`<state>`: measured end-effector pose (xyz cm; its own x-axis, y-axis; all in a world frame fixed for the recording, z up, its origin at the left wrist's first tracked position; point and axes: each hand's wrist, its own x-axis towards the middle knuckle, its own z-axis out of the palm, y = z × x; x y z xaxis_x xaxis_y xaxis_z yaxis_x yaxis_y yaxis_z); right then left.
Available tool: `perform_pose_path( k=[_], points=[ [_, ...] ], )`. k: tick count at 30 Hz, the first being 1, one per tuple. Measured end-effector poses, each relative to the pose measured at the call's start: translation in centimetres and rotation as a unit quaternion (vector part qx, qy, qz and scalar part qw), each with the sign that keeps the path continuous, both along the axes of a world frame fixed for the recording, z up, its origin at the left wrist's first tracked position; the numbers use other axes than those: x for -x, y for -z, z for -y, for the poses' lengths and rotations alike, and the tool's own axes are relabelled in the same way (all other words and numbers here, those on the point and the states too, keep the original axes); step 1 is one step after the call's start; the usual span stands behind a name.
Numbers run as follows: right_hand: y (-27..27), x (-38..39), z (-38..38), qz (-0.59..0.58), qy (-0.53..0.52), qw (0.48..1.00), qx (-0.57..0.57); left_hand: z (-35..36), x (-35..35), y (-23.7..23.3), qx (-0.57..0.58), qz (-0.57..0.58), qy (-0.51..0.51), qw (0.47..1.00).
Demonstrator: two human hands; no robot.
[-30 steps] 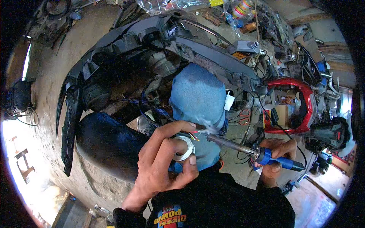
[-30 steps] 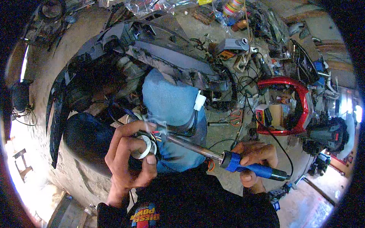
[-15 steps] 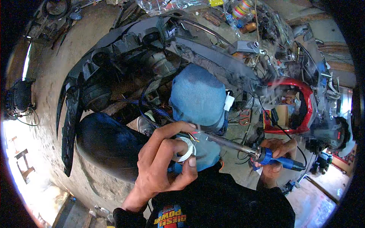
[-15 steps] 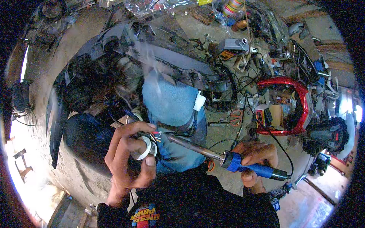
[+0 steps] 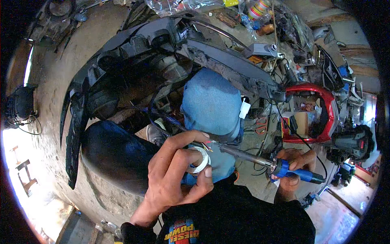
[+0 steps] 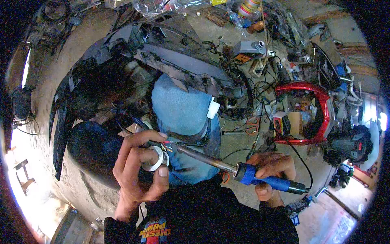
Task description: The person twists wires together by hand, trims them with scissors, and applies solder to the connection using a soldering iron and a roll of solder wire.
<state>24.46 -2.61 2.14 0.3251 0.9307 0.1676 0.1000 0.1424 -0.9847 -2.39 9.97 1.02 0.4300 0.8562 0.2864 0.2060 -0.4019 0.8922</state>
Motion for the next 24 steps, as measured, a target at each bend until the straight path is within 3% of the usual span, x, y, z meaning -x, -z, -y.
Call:
perform_pose_path(
  k=[5, 24],
  points=[
    [0.4, -0.2, -0.4, -0.017, -0.018, 0.999, -0.039, 0.0, 0.0, 0.2, -0.003, 0.005, 0.001, 1.0],
    [-0.4, 0.1, -0.4, -0.036, -0.019, 0.999, 0.004, 0.1, 0.1, 0.6, -0.011, 0.005, 0.002, 1.0]
  ],
)
